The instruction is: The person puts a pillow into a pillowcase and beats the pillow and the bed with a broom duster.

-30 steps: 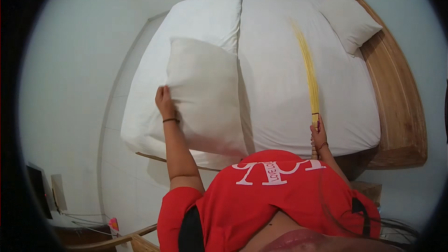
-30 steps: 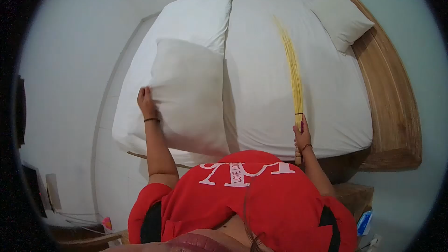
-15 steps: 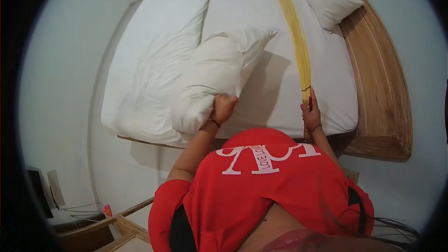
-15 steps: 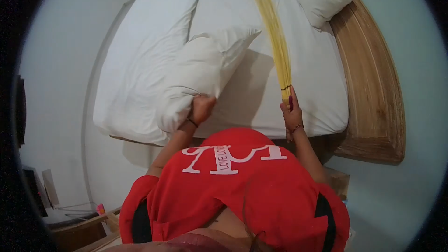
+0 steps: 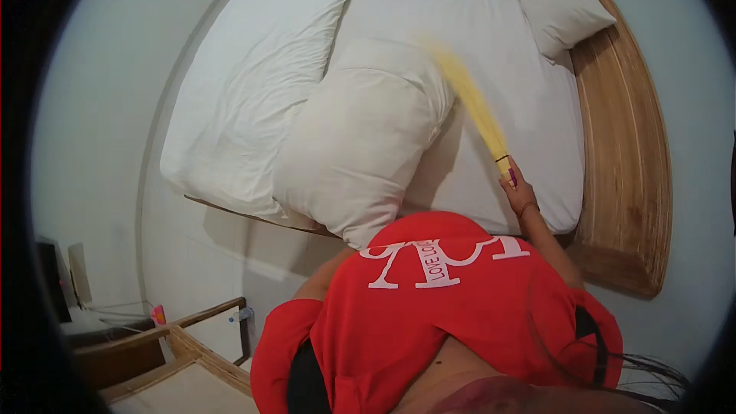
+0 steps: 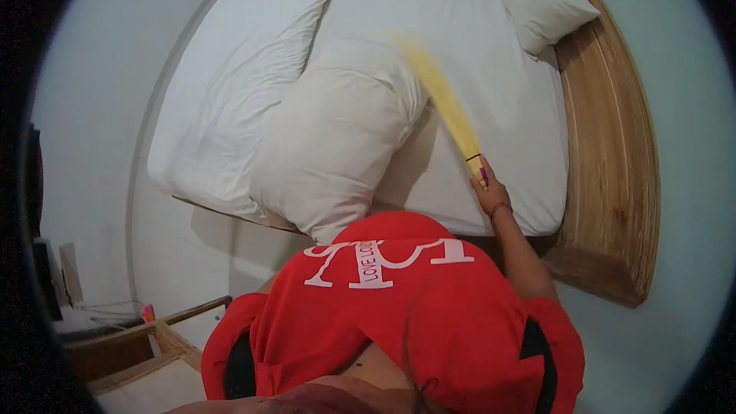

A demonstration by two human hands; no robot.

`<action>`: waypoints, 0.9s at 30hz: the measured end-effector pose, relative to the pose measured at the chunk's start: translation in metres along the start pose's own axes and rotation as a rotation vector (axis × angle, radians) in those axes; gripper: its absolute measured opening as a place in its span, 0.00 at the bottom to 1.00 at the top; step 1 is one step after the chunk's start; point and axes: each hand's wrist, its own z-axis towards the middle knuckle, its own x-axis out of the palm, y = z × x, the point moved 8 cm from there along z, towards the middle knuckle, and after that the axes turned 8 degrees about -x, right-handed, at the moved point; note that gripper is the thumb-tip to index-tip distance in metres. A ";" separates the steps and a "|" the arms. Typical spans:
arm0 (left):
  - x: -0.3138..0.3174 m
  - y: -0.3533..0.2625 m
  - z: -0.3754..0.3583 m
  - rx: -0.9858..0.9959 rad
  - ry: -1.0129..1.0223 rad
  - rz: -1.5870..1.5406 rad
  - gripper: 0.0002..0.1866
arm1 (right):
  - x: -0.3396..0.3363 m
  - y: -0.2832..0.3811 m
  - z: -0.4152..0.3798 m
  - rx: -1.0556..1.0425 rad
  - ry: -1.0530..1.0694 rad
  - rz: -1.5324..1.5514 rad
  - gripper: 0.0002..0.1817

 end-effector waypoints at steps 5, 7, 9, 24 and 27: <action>0.066 0.115 -0.018 -0.218 0.212 -0.079 0.21 | -0.001 0.032 -0.003 0.261 -0.165 0.331 0.34; 0.077 0.173 -0.031 -0.171 0.219 -0.007 0.24 | 0.041 0.018 -0.018 0.245 0.369 -0.025 0.35; 0.062 0.213 -0.060 -0.538 0.261 -0.691 0.26 | 0.046 0.061 -0.044 -0.025 0.634 0.022 0.38; -0.206 0.022 -0.070 -0.509 -0.617 -0.407 0.60 | 0.051 0.081 0.003 -0.235 0.444 -0.028 0.43; -0.198 0.023 -0.076 -0.503 -0.597 -0.389 0.61 | 0.019 0.113 0.001 -0.139 0.044 0.392 0.43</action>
